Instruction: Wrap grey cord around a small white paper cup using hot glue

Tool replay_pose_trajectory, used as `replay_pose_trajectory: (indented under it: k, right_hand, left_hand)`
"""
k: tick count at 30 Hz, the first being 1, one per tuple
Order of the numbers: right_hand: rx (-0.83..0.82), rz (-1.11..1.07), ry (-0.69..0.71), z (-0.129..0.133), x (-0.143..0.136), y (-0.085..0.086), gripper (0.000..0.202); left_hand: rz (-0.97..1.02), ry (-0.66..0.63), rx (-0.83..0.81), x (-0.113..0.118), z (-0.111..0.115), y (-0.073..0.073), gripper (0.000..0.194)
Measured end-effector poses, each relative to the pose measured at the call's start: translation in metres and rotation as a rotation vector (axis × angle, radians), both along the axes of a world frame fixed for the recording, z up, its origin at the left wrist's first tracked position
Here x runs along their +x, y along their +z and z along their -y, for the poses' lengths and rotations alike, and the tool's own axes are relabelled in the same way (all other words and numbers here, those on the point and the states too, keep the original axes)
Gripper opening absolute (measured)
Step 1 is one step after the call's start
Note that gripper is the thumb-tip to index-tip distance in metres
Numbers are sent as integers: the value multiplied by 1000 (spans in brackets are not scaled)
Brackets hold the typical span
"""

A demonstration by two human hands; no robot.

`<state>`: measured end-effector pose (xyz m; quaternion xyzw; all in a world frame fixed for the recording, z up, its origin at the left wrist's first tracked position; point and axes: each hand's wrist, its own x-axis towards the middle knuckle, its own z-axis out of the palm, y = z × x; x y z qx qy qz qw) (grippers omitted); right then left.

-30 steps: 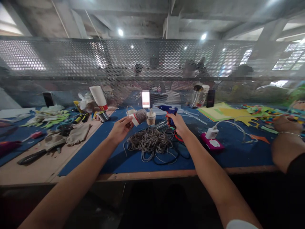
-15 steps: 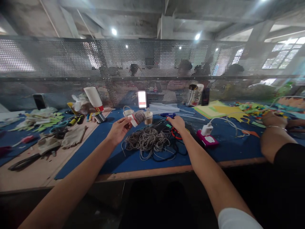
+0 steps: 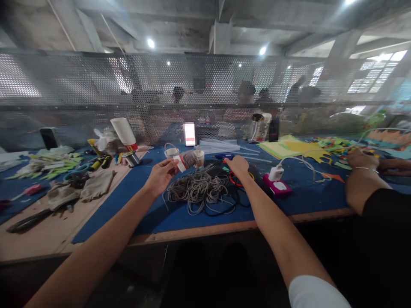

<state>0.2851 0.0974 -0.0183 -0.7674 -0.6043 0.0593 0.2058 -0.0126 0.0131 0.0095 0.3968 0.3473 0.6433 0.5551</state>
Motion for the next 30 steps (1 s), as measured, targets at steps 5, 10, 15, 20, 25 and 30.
replay_pose_trajectory:
  k: [5,10,15,20,25,30]
  right_hand:
    - [23,-16,-31,-1,1,-2,52]
    - [20,-35,-42,0,3,-5,49]
    - [142,-37,-40,6,3,3,47]
    - [442,-123,43,18,-8,22,44]
    - [785,-216,468,47,-45,25,27]
    - [841,-153,685,74,-70,25,19]
  left_hand:
    - [-9,7,-9,1,1,2,35]
    - [-32,1,12,3,0,-1,35]
    - [-55,-3,13,3,0,-4,36]
    - [-80,-21,13,4,-1,-6,34]
    - [-122,-34,12,6,-2,-9,35]
    - [-127,-69,-6,6,0,-11,30]
